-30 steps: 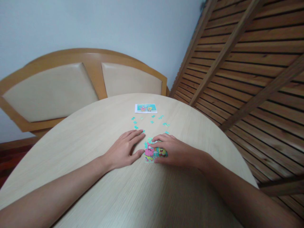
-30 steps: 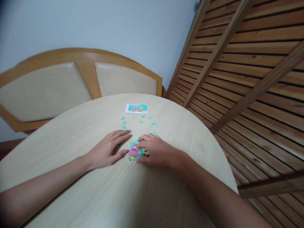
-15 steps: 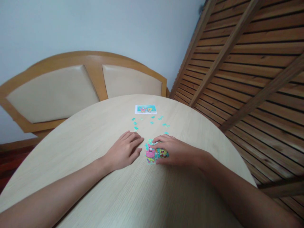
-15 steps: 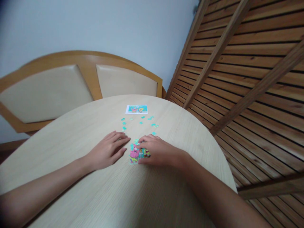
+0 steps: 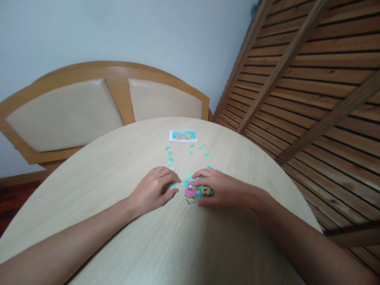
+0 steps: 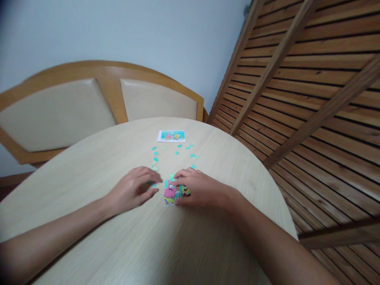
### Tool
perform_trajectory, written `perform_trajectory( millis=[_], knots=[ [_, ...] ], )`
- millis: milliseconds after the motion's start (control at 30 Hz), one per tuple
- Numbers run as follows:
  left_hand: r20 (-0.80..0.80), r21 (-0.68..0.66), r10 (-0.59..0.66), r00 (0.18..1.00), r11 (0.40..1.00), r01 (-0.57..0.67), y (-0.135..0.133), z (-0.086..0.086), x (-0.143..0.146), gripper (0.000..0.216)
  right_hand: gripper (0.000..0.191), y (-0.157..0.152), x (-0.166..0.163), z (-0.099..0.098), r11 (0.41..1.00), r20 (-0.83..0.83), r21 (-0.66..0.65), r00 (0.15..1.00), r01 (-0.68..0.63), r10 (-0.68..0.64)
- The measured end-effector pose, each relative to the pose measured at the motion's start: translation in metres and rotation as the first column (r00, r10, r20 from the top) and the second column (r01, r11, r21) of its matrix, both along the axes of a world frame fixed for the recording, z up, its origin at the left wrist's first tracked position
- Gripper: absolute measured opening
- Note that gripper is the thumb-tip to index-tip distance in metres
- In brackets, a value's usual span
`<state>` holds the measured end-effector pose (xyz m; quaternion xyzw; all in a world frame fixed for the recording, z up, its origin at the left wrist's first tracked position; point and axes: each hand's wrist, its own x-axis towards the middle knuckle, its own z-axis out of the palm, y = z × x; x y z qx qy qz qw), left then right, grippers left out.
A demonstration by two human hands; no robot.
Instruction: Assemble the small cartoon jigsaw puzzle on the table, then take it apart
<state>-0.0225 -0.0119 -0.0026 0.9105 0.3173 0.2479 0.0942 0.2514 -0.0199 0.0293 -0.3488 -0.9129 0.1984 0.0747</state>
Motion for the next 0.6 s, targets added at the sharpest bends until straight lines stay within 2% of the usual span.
perform_trajectory(
  millis=[133, 400, 600],
  knots=[
    [-0.022, -0.008, 0.076, 0.997, 0.997, -0.076, -0.0018, -0.0008, -0.0002, 0.018, 0.049, 0.0006, 0.0004, -0.0004, 1.000, -0.006, -0.002, 1.000, -0.005, 0.005],
    [0.020, -0.086, -0.020, 1.000, 0.996, 0.022, -0.0020, -0.0013, 0.0013, 0.017, 0.049, 0.0006, -0.0008, 0.0013, 1.000, 0.012, -0.005, 1.000, -0.007, 0.007],
    [0.032, -0.126, 0.064, 0.997, 0.990, -0.060, -0.0013, -0.0035, 0.0003, 0.016, 0.048, 0.0001, -0.0009, 0.0017, 1.000, 0.005, -0.010, 1.000, -0.008, 0.008]
  ],
)
